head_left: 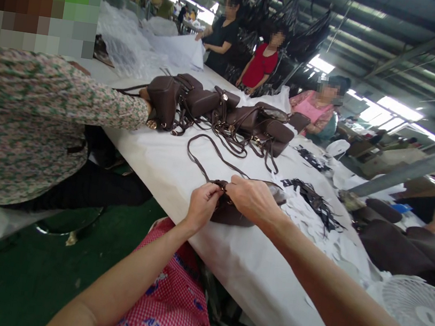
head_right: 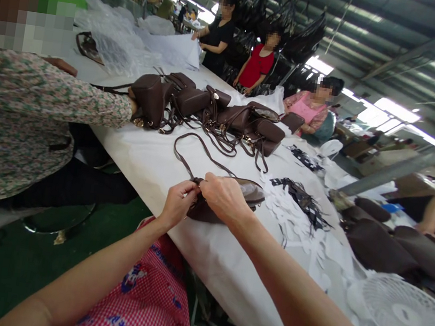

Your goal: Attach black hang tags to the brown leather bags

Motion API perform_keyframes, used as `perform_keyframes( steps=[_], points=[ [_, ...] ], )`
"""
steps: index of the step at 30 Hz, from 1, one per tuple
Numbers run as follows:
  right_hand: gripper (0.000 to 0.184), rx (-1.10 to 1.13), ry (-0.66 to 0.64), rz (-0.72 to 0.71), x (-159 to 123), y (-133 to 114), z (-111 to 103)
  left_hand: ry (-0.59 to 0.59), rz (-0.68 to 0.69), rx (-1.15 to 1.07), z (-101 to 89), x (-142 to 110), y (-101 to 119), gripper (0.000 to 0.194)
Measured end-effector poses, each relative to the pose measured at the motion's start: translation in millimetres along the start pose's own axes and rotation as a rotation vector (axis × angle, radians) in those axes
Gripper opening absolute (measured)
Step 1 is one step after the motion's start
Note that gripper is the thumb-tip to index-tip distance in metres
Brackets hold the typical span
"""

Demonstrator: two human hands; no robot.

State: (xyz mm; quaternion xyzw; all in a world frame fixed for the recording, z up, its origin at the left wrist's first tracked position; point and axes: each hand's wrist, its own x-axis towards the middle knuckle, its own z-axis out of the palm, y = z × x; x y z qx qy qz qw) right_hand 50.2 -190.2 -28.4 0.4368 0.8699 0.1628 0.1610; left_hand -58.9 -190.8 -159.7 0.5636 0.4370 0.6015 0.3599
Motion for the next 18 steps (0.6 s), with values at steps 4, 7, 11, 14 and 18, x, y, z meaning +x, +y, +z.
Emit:
perform_keyframes(
  steps=[4,7,11,14,18],
  points=[
    [0.02,0.218,0.125,-0.002,-1.4,11.3,10.5,-0.062,0.067,0.101,-19.3,-0.9,0.0,0.02],
    [0.023,0.293,0.19,-0.049,-2.0,11.6,16.8,-0.053,0.153,0.161,-32.6,-5.7,2.3,0.017],
    [0.028,0.16,0.149,-0.043,-1.4,1.2,14.0,-0.016,0.235,0.189,-36.8,-10.1,8.9,0.018],
    [0.028,0.113,0.113,-0.057,-0.6,-4.1,8.9,-0.002,0.239,0.165,-34.8,-9.8,14.1,0.018],
    [0.03,0.134,0.128,-0.038,1.3,-2.2,8.9,0.021,0.113,0.018,-30.5,-6.9,16.8,0.014]
  ],
)
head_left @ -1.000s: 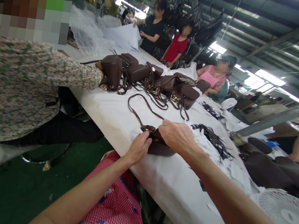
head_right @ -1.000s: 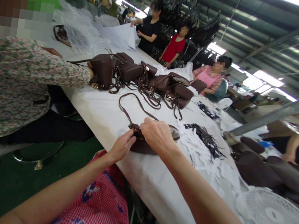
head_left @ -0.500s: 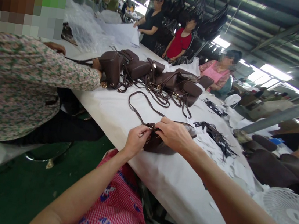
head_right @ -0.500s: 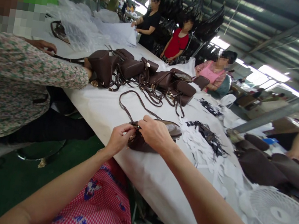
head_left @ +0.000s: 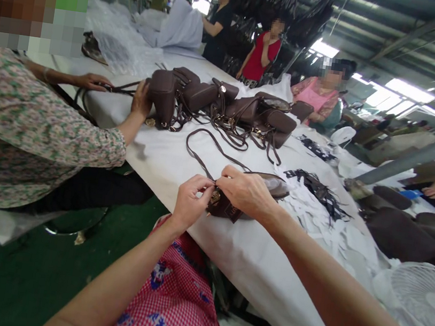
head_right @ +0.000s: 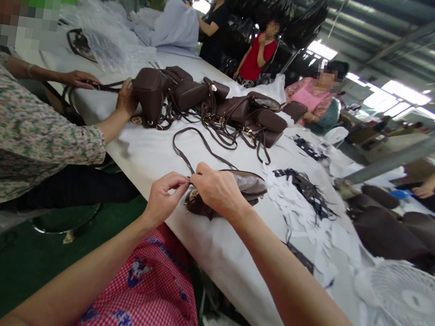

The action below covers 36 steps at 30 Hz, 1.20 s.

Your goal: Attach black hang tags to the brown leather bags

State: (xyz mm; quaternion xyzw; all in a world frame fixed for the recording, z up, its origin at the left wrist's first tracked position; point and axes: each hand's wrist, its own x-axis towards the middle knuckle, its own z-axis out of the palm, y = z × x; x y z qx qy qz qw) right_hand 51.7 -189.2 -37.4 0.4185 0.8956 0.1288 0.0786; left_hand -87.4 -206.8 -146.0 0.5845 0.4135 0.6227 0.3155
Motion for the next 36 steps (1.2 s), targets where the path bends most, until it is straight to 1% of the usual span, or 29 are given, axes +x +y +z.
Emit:
perform_keyframes(
  steps=[3,5,6,8,11,16,20,23,26,30,33,36],
  points=[
    [0.031,0.062,0.051,-0.018,1.9,4.4,4.3,0.034,-0.211,-0.288,6.9,2.3,-2.5,0.009],
    [0.03,0.103,0.076,-0.033,3.4,6.5,7.6,0.06,-0.341,-0.462,12.2,4.0,-4.4,0.011],
    [0.03,0.116,0.085,-0.036,4.0,7.2,8.9,0.071,-0.382,-0.521,14.6,4.9,-4.9,0.013],
    [0.03,0.129,0.099,-0.029,4.8,7.7,10.8,0.092,-0.417,-0.592,18.4,6.7,-4.8,0.015],
    [0.029,0.134,0.122,0.004,5.3,7.7,11.9,0.111,-0.414,-0.634,21.7,8.7,-3.1,0.013],
    [0.027,0.141,0.133,0.034,6.2,7.6,11.3,0.15,-0.374,-0.589,24.3,10.6,-2.1,0.011],
    [0.025,0.153,0.151,0.062,8.1,6.6,11.4,0.148,-0.365,-0.573,24.6,13.1,-4.8,0.011],
    [0.023,0.168,0.171,0.078,9.5,7.0,12.8,0.136,-0.37,-0.58,23.2,14.7,-8.2,0.013],
    [0.021,0.188,0.179,0.086,10.0,9.3,13.4,0.099,-0.403,-0.578,20.3,15.6,-11.9,0.014],
    [0.022,0.21,0.163,0.038,9.1,11.0,11.6,0.062,-0.439,-0.591,16.9,16.1,-13.2,0.018],
    [0.023,0.175,0.159,0.031,7.4,8.9,11.2,0.05,-0.427,-0.594,16.7,16.3,-10.9,0.021],
    [0.028,0.119,0.159,0.038,6.1,5.7,13.3,0.043,-0.404,-0.577,17.6,16.2,-9.4,0.02]
  ],
)
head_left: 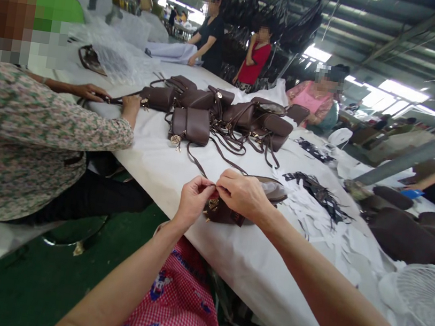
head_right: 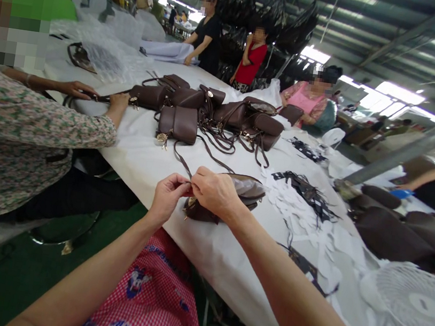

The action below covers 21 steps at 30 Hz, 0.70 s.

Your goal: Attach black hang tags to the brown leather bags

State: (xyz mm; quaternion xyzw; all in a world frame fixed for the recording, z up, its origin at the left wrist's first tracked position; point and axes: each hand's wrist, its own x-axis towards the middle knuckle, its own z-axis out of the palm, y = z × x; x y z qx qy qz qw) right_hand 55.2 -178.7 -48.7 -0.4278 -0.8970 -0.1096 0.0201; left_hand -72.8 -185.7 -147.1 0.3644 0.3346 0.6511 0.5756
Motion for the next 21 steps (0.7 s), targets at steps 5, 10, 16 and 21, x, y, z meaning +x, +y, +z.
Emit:
perform_keyframes(
  steps=[5,10,16,21],
  points=[
    [0.026,-0.04,0.006,0.029,0.9,-3.3,3.2,-0.002,0.026,0.05,-1.0,0.6,-1.7,0.015],
    [0.027,-0.031,-0.016,0.03,2.0,-1.7,1.3,-0.007,-0.01,0.033,-1.5,1.3,-2.3,0.015],
    [0.029,0.021,-0.054,0.021,1.6,1.9,0.0,0.007,0.019,0.069,-0.3,3.8,-4.2,0.015],
    [0.029,-0.048,-0.089,0.073,7.0,-1.9,-3.0,0.021,0.037,0.134,-0.6,7.6,-0.7,0.02]
  ],
)
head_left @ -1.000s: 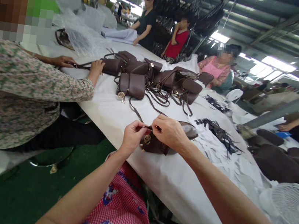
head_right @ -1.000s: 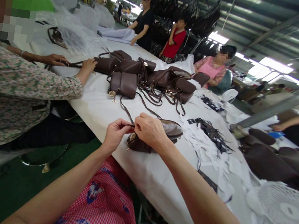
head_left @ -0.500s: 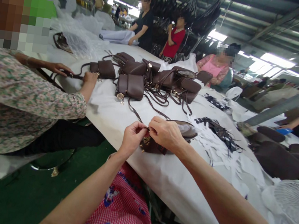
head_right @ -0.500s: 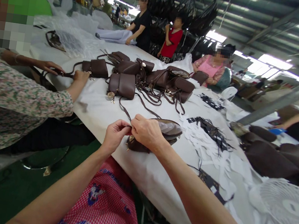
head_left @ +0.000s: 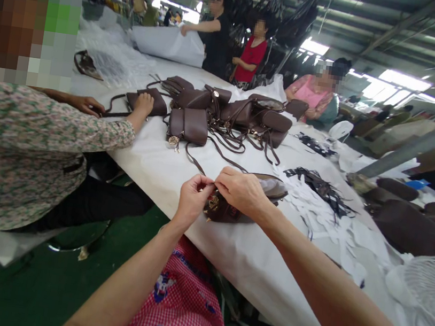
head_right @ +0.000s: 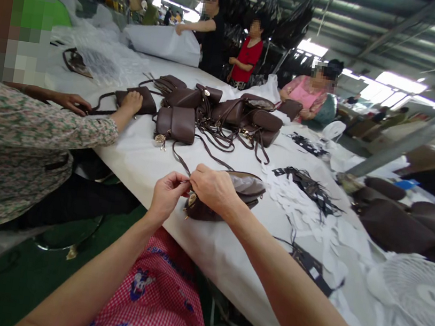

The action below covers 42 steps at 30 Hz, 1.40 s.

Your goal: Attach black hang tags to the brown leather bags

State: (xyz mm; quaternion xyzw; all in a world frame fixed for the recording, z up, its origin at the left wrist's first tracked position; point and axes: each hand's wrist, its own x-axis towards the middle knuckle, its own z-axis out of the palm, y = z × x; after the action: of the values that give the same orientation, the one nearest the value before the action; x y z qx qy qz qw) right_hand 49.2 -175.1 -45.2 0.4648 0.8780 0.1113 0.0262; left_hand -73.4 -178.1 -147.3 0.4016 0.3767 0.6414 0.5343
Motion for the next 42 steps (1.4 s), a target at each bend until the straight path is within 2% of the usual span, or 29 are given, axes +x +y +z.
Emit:
perform_keyframes(
  steps=[7,15,20,23,25,28,30,32,36,39,40,42],
  points=[
    [0.029,0.01,0.048,0.058,1.5,-3.9,4.6,0.02,-0.007,0.039,1.9,3.7,2.9,0.014],
    [0.024,0.086,0.098,0.059,2.6,2.2,10.0,0.002,-0.12,-0.104,2.2,4.4,1.9,0.02],
    [0.023,0.109,0.104,0.103,5.7,1.9,9.6,-0.058,-0.029,-0.146,-2.9,3.4,1.4,0.016],
    [0.018,0.23,0.144,0.095,8.8,7.1,10.8,-0.115,-0.013,-0.243,-4.5,3.1,0.9,0.017],
    [0.011,0.431,0.161,0.044,8.9,14.1,9.9,-0.151,-0.055,-0.315,-4.3,3.2,0.5,0.017],
    [0.01,0.825,0.078,-0.059,4.2,26.4,3.8,-0.187,-0.131,-0.434,-2.4,3.1,-1.3,0.019],
    [0.011,0.98,-0.011,-0.123,-0.9,32.6,-2.3,-0.193,-0.183,-0.518,-1.0,2.8,-3.7,0.021],
    [0.012,0.988,-0.042,-0.141,-6.0,35.6,-8.4,-0.186,-0.23,-0.599,-0.5,2.6,-6.3,0.023],
    [0.018,0.905,-0.068,-0.082,-15.3,34.2,-16.0,-0.163,-0.257,-0.684,-1.7,1.4,-7.1,0.023],
    [0.029,1.021,-0.171,-0.101,-22.9,32.3,-14.5,-0.154,-0.243,-0.695,-2.7,-0.4,-2.6,0.022],
    [0.033,1.039,-0.17,-0.121,-25.3,31.8,-12.3,-0.148,-0.244,-0.691,-2.6,-1.2,-0.7,0.021],
    [0.041,0.959,-0.085,-0.175,-29.1,30.5,-5.9,-0.141,-0.248,-0.662,-1.9,-2.8,2.8,0.02]
  ],
)
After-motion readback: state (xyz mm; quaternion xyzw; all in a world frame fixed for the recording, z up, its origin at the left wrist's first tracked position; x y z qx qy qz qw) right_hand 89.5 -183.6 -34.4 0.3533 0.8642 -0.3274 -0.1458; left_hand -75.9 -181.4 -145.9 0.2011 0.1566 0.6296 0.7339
